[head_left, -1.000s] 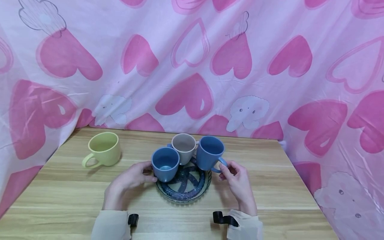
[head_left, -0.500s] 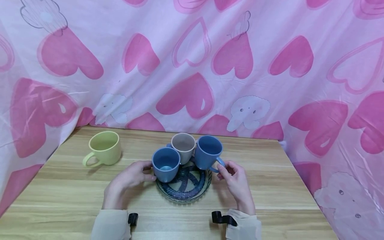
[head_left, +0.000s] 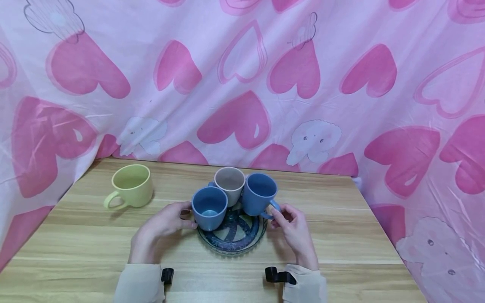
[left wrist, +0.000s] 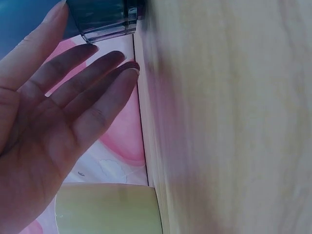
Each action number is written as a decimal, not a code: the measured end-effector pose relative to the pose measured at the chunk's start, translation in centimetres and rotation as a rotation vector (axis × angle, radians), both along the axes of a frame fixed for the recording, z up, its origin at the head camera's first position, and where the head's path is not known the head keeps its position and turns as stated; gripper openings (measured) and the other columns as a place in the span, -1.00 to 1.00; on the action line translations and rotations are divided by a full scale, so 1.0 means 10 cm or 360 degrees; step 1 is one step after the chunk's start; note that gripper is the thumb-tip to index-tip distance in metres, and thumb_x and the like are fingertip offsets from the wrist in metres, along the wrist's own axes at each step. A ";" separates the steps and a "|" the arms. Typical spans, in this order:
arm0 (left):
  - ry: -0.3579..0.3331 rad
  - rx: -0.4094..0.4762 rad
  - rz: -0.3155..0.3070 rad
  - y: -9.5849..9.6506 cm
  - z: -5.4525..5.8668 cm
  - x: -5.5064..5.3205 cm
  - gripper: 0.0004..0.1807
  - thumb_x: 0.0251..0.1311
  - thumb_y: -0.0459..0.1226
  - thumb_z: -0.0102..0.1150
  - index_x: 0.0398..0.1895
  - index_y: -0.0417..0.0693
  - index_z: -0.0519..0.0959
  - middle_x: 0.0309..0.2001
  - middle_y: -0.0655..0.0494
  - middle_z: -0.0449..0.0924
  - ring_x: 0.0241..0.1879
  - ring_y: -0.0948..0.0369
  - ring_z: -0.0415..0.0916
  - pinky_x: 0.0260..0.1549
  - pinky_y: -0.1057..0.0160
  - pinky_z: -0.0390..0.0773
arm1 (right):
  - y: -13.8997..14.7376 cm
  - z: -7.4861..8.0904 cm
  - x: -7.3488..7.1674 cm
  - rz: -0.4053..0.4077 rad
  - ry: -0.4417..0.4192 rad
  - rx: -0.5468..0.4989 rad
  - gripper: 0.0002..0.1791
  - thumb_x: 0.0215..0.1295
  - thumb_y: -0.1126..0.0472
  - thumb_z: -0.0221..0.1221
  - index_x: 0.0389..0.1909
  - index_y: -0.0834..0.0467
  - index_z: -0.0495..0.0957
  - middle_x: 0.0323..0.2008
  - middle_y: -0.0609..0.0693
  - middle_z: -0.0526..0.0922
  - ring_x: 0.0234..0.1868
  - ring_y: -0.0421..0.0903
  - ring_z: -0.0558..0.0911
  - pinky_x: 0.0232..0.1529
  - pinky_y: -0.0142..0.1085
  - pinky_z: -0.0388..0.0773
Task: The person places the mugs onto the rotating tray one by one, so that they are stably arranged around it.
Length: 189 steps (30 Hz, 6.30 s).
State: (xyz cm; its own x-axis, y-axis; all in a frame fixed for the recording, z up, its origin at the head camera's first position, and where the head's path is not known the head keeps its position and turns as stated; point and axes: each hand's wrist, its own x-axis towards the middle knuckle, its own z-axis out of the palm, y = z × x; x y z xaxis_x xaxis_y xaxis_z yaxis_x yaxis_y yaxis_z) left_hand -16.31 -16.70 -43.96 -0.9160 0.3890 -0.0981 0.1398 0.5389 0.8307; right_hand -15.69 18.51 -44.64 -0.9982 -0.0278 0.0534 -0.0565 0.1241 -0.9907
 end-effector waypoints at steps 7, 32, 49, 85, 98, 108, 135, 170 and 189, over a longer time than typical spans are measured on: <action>-0.0027 -0.0034 -0.0024 -0.03 -0.01 0.01 -0.36 0.03 -0.36 0.42 0.22 -0.34 0.45 0.07 -0.15 0.56 0.11 -0.15 0.47 0.18 -0.15 0.39 | -0.04 -0.11 -0.03 0.0027 0.0034 0.0039 -0.82 0.30 0.32 0.25 -0.22 0.39 0.61 -0.36 0.38 0.57 -0.46 -0.03 0.60 -0.35 -0.24 0.68; -0.0015 -0.0067 -0.0045 0.00 0.06 0.03 -0.37 0.07 -0.41 0.36 0.26 -0.36 0.42 0.10 -0.19 0.54 0.14 -0.13 0.45 0.21 -0.15 0.35 | -0.06 -0.18 -0.05 0.0000 0.0040 0.0119 -0.77 0.33 0.25 0.24 -0.12 0.34 0.62 -0.28 0.30 0.60 -0.37 -0.01 0.59 -0.32 -0.28 0.66; 0.0011 -0.0082 -0.0070 0.03 0.03 0.03 -0.49 0.23 -0.40 0.23 0.26 -0.29 0.44 0.04 -0.05 0.59 0.11 -0.04 0.48 0.22 -0.13 0.34 | -0.11 -0.29 -0.13 -0.0068 0.0118 -0.0059 -0.73 0.35 0.35 0.19 0.02 0.35 0.60 -0.21 0.28 0.58 -0.33 0.03 0.61 -0.30 -0.28 0.68; -0.0024 -0.0124 -0.0027 0.04 0.04 0.03 -0.49 0.26 -0.39 0.18 0.30 -0.26 0.41 0.08 -0.05 0.57 0.15 -0.03 0.44 0.24 -0.13 0.31 | 0.00 -0.29 -0.14 0.0066 -0.0018 0.0041 -0.49 0.27 0.27 0.29 0.25 0.14 0.47 0.17 0.21 0.48 0.08 0.11 0.50 0.00 -0.27 0.58; 0.0012 -0.0141 -0.0043 0.03 0.04 0.01 -0.49 0.29 -0.38 0.16 0.31 -0.27 0.40 0.10 -0.06 0.56 0.17 -0.05 0.43 0.26 -0.14 0.29 | -0.03 -0.39 -0.19 0.0092 -0.0058 0.0114 -0.49 0.24 0.38 0.28 0.22 0.29 0.46 0.05 0.27 0.55 0.00 0.08 0.61 -0.07 -0.33 0.59; 0.0010 -0.0147 -0.0037 0.04 0.02 0.01 -0.49 0.31 -0.35 0.15 0.31 -0.28 0.39 0.12 -0.09 0.55 0.18 -0.08 0.42 0.25 -0.16 0.29 | 0.00 -0.40 -0.17 0.0110 -0.0157 0.0122 -0.52 0.26 0.36 0.26 0.21 0.30 0.46 0.03 0.22 0.59 0.00 0.04 0.61 -0.03 -0.22 0.61; 0.0125 -0.0229 0.0107 -0.03 0.14 0.03 -0.47 0.35 -0.35 0.09 0.33 -0.42 0.30 0.04 -0.27 0.57 0.07 -0.15 0.50 0.08 -0.14 0.49 | -0.04 -0.41 -0.16 -0.0026 -0.0288 0.0022 -0.81 0.25 0.37 0.26 -0.12 0.32 0.59 -0.19 0.14 0.67 -0.19 0.00 0.63 -0.15 -0.26 0.65; 0.0610 -0.0072 0.1158 -0.93 0.43 0.54 -0.56 0.42 -0.11 0.04 0.15 -0.28 0.53 -0.02 -0.25 0.57 -0.25 0.63 0.33 -0.36 0.58 0.39 | -0.05 -0.47 -0.12 -0.0089 -0.0220 -0.0111 -0.78 0.20 0.43 0.29 -0.15 0.44 0.57 -0.28 0.14 0.66 -0.27 -0.08 0.64 -0.22 -0.28 0.67; 0.0281 -0.0060 0.1386 -1.13 0.17 0.49 -0.39 0.46 -0.06 -0.10 0.41 -0.28 0.26 0.26 -0.31 0.39 0.25 -0.08 0.34 -0.01 0.42 0.34 | -0.05 -0.45 -0.12 -0.0057 -0.0215 -0.0107 -0.78 0.21 0.45 0.27 -0.15 0.46 0.55 -0.31 0.12 0.65 -0.27 -0.09 0.62 -0.21 -0.28 0.67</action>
State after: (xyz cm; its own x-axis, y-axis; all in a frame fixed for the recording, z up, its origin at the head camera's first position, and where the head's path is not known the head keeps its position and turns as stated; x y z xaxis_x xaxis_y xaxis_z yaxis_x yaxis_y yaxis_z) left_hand -11.45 -28.00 -42.27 -0.8883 -0.4533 0.0738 -0.2080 0.5402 0.8154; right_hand -16.88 17.99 -49.09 -0.9967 0.0070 -0.0810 0.0812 0.0566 -0.9951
